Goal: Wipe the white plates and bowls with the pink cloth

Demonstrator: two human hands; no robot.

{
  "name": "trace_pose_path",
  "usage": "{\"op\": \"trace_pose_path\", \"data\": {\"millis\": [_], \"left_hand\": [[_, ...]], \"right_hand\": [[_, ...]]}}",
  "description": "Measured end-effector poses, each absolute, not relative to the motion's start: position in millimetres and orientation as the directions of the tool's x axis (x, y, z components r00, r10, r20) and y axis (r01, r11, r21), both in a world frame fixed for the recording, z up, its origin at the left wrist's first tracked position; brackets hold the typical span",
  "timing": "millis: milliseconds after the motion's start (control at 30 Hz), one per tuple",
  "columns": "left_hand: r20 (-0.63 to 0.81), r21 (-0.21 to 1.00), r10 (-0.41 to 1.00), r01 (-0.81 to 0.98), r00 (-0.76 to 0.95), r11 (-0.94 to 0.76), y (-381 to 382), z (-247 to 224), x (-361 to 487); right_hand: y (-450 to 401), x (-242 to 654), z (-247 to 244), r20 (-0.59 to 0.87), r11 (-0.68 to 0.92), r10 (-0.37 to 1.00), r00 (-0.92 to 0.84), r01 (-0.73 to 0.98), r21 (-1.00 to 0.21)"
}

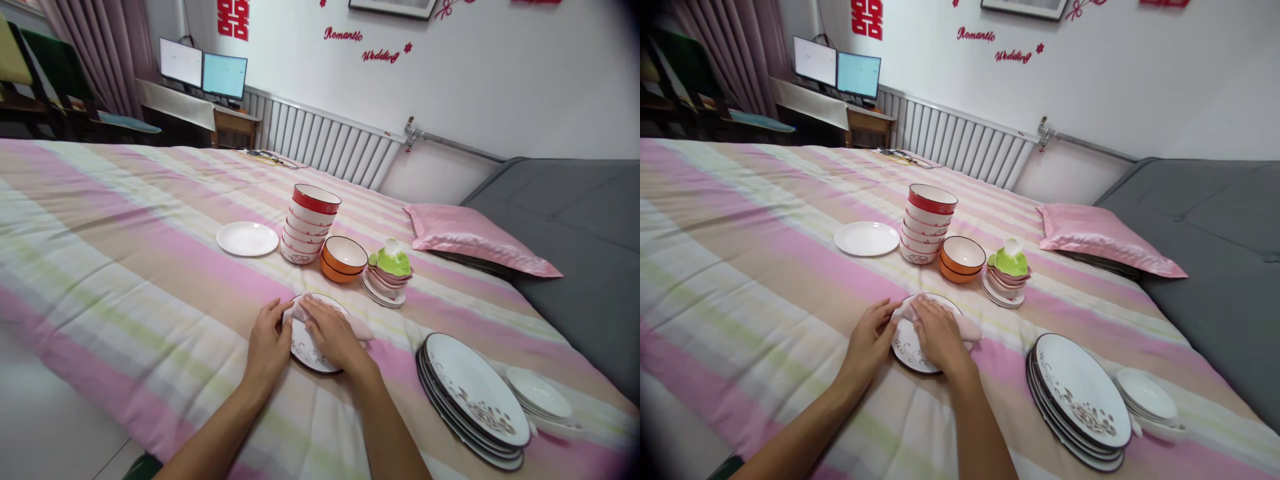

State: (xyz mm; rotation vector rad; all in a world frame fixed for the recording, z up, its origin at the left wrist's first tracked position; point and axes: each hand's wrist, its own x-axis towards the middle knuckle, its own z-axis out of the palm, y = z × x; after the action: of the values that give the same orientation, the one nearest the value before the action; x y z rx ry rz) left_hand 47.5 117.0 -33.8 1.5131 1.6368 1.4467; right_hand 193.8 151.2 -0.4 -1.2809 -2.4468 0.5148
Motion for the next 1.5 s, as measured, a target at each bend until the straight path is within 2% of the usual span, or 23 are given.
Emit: {"op": "trace_pose_path", "data": {"millis": [233, 400, 600, 767, 967, 1200, 1333, 1500], "left_hand": [[0.313, 0.907, 0.901, 0.377, -0.301, -0.189, 115.4, -29.7, 46.8], [0.294, 0.919, 0.901, 0.353, -0.32, -0.174, 115.1, -28.6, 46.9], [0.27, 0.926, 0.909, 0.344, -0.316, -0.156, 113.7, -25.5, 47.5], [0.273, 0.925, 0.907, 0.346, -0.32, -0.157, 114.1, -26.7, 47.8], [0.282, 0.918, 0.906, 0.364, -0.316, -0.159, 114.7, -27.6, 47.7], [0.272, 0.918, 0.911, 0.368, -0.311, -0.148, 114.2, -25.4, 48.3], [0.267, 0.919, 0.912, 0.367, -0.312, -0.144, 114.1, -24.6, 48.2], [0.263, 0.916, 0.916, 0.376, -0.302, -0.139, 113.6, -23.3, 47.8]], "right_hand": [[137.8, 184.8, 17.8, 0.159, 0.604, 0.757, -0.634, 0.584, -0.543], [126.7, 193.8, 37.7, 0.035, 0.543, 0.732, -0.68, 0.552, -0.633], [120.9, 214.0, 43.7, -0.125, 0.371, 0.772, -0.623, 0.601, -0.708], [123.0, 230.5, 43.1, -0.216, 0.234, 0.848, -0.483, 0.708, -0.666], [129.8, 241.4, 41.7, -0.267, 0.12, 0.919, -0.289, 0.852, -0.51], [142.9, 235.2, 32.2, -0.146, 0.04, 0.984, -0.1, 0.931, -0.362], [153.2, 227.0, 18.9, -0.007, -0.007, 1.0, 0.005, 0.938, -0.347], [159.4, 213.7, 4.7, 0.137, 0.004, 0.99, 0.044, 0.943, -0.332]]}}
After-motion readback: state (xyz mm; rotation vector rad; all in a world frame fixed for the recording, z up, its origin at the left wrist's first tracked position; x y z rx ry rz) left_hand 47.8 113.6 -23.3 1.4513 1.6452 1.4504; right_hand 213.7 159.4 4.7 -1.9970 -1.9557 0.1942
